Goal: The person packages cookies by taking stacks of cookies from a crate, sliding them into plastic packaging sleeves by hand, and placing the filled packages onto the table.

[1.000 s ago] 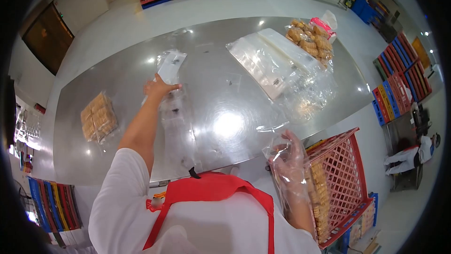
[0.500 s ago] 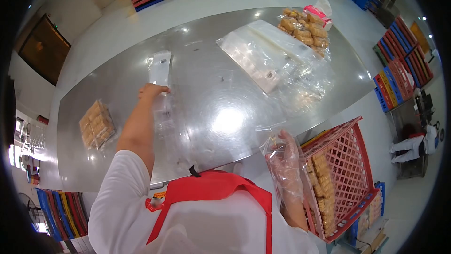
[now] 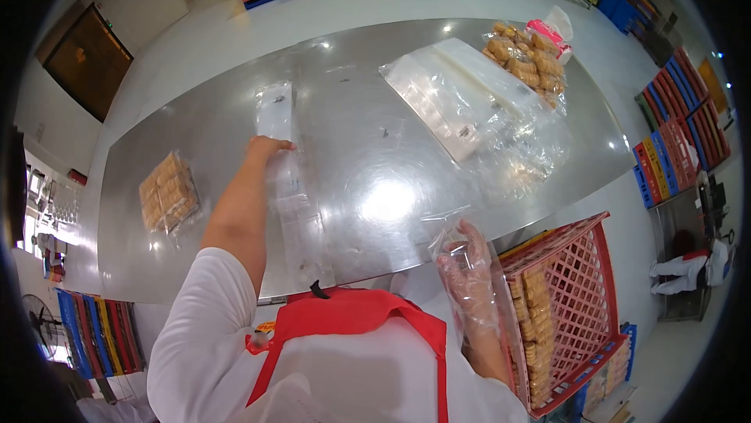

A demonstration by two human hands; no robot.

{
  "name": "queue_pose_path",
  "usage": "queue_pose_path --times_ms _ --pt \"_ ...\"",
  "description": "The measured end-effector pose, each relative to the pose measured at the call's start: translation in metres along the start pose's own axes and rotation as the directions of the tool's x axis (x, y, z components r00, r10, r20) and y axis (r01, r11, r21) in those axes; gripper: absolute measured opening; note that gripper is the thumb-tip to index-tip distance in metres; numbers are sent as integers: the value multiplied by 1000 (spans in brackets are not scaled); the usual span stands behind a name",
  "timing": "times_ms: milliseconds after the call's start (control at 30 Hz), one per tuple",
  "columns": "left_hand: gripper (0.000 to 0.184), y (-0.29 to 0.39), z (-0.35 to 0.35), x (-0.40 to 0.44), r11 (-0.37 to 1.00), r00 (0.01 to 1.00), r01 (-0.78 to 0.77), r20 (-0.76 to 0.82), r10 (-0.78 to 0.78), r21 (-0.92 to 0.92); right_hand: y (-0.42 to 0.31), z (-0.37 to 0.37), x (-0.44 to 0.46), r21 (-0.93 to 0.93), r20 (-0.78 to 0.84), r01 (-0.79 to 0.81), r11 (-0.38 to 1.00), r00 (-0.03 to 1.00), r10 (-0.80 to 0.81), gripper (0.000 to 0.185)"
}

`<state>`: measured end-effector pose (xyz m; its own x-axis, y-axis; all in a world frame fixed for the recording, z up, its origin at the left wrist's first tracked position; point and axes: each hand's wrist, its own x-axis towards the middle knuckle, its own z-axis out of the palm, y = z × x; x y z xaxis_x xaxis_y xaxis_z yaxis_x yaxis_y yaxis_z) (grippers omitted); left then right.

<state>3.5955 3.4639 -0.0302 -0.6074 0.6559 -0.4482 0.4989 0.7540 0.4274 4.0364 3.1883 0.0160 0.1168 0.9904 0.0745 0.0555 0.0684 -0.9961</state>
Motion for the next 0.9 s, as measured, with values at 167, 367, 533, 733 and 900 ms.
queue_pose_path --times_ms 167,367,533,733,900 --pt "101 -30 -5 25 877 973 -43 180 145 -478 -3 1 1 -60 8 18 998 1000 -18 74" --pt "60 -38 -21 33 757 966 209 253 -60 -619 0 0 0 -131 2 30 991 1000 -30 70" --pt "42 -45 -32 21 755 897 233 435 77 -613 9 1 -1 -212 14 66 975 998 -65 64" --pt "45 -91 -26 42 652 880 9 315 355 -758 11 -1 -3 -165 39 58 985 998 -52 60" --pt "66 -93 -70 38 694 895 -354 -11 446 -627 10 -6 -7 -242 35 83 967 996 -77 56"
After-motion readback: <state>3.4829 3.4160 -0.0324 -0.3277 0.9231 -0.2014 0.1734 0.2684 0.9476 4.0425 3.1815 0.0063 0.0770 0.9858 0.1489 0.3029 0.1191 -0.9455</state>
